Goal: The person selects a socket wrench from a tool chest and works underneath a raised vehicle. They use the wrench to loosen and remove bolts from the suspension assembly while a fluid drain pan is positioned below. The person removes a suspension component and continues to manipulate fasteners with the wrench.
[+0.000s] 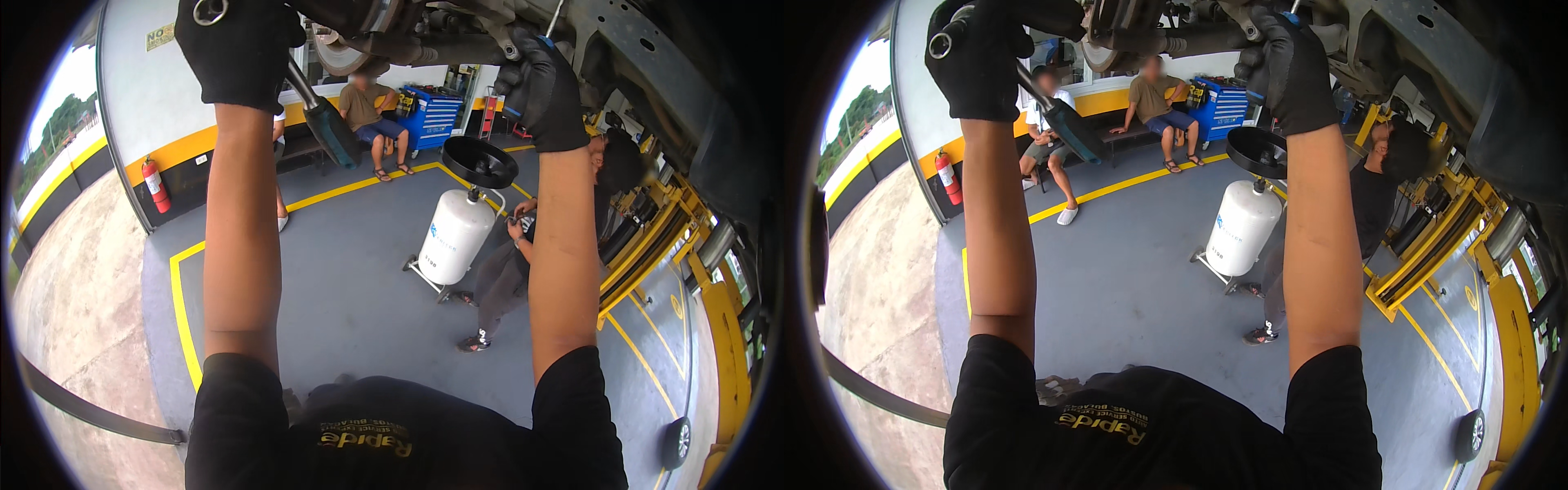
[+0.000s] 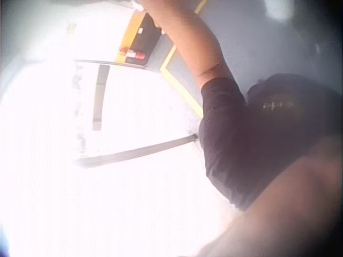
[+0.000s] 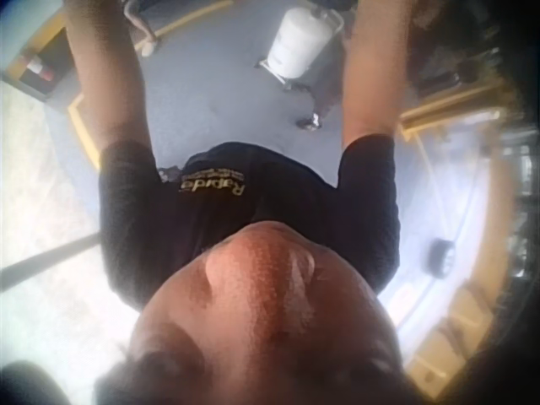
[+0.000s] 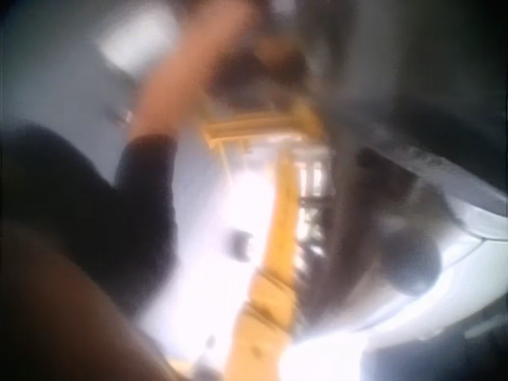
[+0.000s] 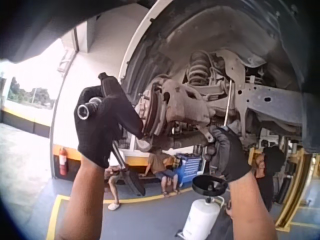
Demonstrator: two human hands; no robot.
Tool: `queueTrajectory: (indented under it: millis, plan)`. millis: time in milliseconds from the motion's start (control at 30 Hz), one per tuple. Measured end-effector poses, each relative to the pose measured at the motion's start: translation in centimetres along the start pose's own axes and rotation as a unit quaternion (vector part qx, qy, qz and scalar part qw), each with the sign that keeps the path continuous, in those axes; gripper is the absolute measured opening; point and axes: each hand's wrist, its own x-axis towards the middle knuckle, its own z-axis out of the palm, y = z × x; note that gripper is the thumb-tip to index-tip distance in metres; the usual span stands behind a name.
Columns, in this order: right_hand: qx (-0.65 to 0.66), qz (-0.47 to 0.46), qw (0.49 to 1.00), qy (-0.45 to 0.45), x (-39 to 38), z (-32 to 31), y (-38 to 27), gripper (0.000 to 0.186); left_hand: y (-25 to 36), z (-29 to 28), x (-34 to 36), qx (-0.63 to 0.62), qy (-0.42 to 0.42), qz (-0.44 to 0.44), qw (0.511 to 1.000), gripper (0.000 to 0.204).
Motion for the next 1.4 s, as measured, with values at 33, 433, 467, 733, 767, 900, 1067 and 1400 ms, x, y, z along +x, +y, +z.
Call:
queueTrajectory:
  millis: [33, 433, 467, 733, 767, 900, 1067, 1400]
  plan:
    - [-0.023, -0.006, 1.0, 0.01, -0.2, 0.3, 0.9, 0.021, 0.8, -2.2, -0.7, 0.095, -0.042, -0.048, 0.993, 0.022]
    - [-0.116, -0.014, 0.991, 0.07, 0.0, 3.3, 6.8, 0.021, 2.0, -8.5, -12.3, 0.096, -0.195, -0.273, 0.937, 0.022]
    - [-0.12, -0.018, 0.991, 0.053, -0.3, 3.3, 6.9, 0.022, 1.8, -8.1, -12.8, 0.05, -0.176, -0.337, 0.924, 0.028]
    - [-0.082, 0.101, 0.991, 0.03, -14.6, 2.4, 5.0, 0.042, -3.8, -2.4, -19.1, -0.238, -0.083, -0.545, 0.8, 0.041]
    - [-0.092, 0.145, 0.984, 0.048, -17.3, 2.5, 5.4, 0.042, -4.7, -1.4, -20.3, -0.282, -0.106, -0.558, 0.773, 0.04]
    - [-0.166, 0.201, 0.949, 0.177, -25.4, 2.9, 6.1, 0.046, -7.0, 5.1, -26.5, -0.355, -0.185, -0.563, 0.723, 0.041]
    - [-0.222, 0.103, 0.887, 0.391, -31.6, 4.6, 1.7, 0.042, -3.5, 11.8, -33.8, -0.494, -0.27, -0.584, 0.585, 0.043]
    - [-0.551, -0.074, 0.433, 0.71, -42.6, 28.0, -12.6, 0.047, 4.8, 14.1, -38.3, -0.645, -0.473, -0.538, 0.267, 0.051]
